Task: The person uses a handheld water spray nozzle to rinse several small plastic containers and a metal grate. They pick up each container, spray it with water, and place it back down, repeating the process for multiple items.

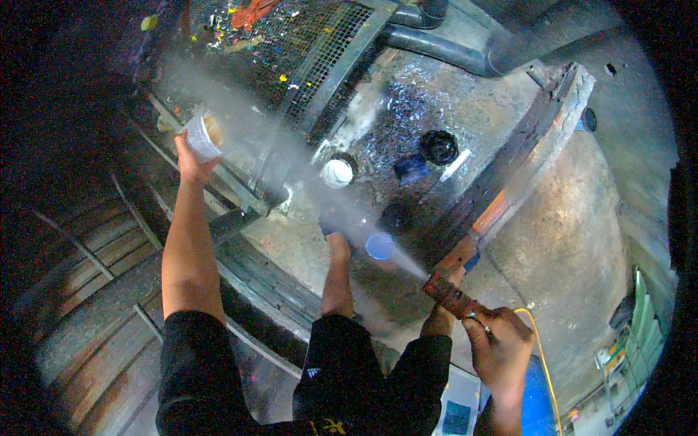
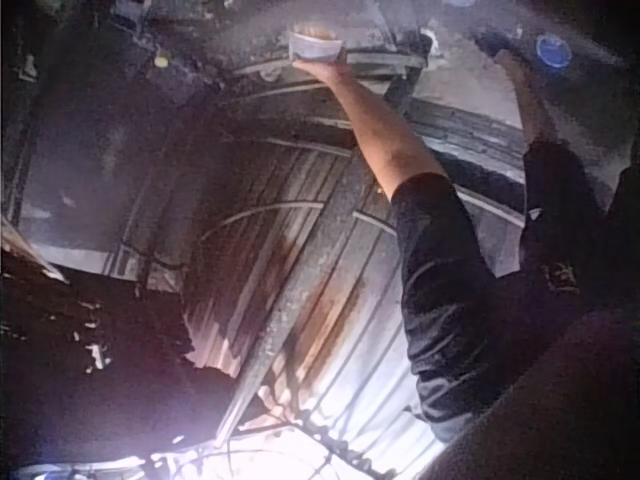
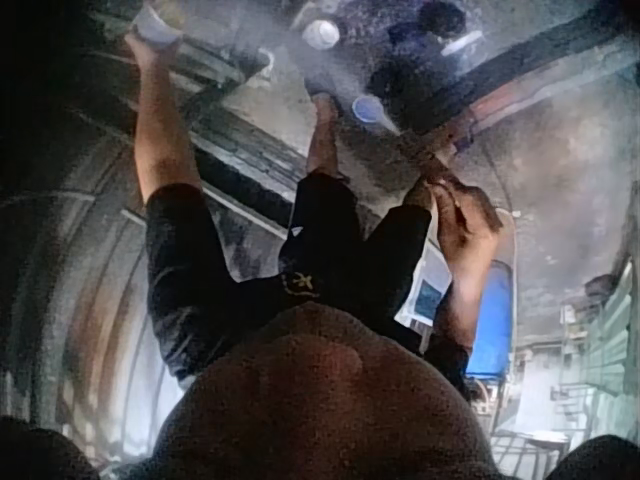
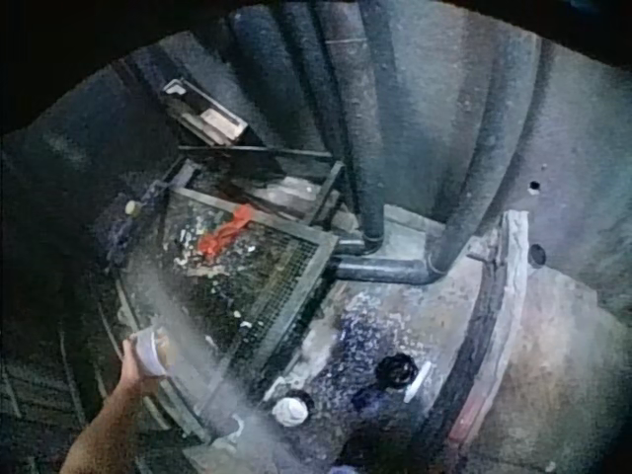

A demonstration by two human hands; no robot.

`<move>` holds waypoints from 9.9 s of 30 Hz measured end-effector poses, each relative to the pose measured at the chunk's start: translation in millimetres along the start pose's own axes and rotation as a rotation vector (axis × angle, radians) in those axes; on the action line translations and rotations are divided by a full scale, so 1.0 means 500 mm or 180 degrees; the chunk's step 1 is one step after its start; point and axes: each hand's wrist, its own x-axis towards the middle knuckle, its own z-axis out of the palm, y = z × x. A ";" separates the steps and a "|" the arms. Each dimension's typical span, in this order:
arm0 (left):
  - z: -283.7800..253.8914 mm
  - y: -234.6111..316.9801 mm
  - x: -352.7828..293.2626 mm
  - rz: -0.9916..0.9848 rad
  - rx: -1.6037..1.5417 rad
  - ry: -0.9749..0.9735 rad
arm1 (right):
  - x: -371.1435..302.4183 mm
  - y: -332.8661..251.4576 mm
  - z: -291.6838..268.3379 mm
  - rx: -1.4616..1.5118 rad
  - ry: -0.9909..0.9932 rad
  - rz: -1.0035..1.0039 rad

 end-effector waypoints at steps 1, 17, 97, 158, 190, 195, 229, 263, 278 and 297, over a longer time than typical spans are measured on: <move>-0.010 -0.001 0.016 0.0081 0.0004 0.0029 | 0.000 -0.006 -0.003 0.0037 -0.0073 0.0004; -0.039 0.046 0.025 0.0303 -0.0051 0.0065 | 0.044 -0.053 0.049 0.0332 -0.0189 -0.0218; -0.003 0.055 0.092 0.1068 0.1177 0.0265 | 0.074 -0.033 0.094 0.0103 -0.0430 -0.0060; -0.035 -0.190 -0.152 -0.0684 -0.1863 -0.0703 | 0.003 0.023 0.026 0.0709 0.0205 0.0815; 0.099 -0.234 0.115 0.1731 0.5078 -0.1011 | -0.021 0.004 0.046 0.0403 0.0343 0.0729; 0.103 -0.262 0.125 0.1907 0.4965 -0.0816 | -0.030 0.011 0.033 0.0345 0.0242 0.1013; 0.108 -0.241 0.079 0.2820 0.3033 -0.0001 | -0.032 0.020 0.012 0.0667 0.0455 0.0907; 0.364 0.074 -0.015 0.1650 0.2435 -0.0421 | -0.172 0.179 -0.106 0.0316 0.0755 0.0593; 0.213 0.003 0.147 0.2207 0.3240 -0.0301 | -0.141 0.150 -0.104 0.0767 0.0610 0.0572; 0.103 -0.180 0.061 0.0462 0.1123 -0.0172 | -0.123 0.155 -0.048 0.0801 0.0810 0.0843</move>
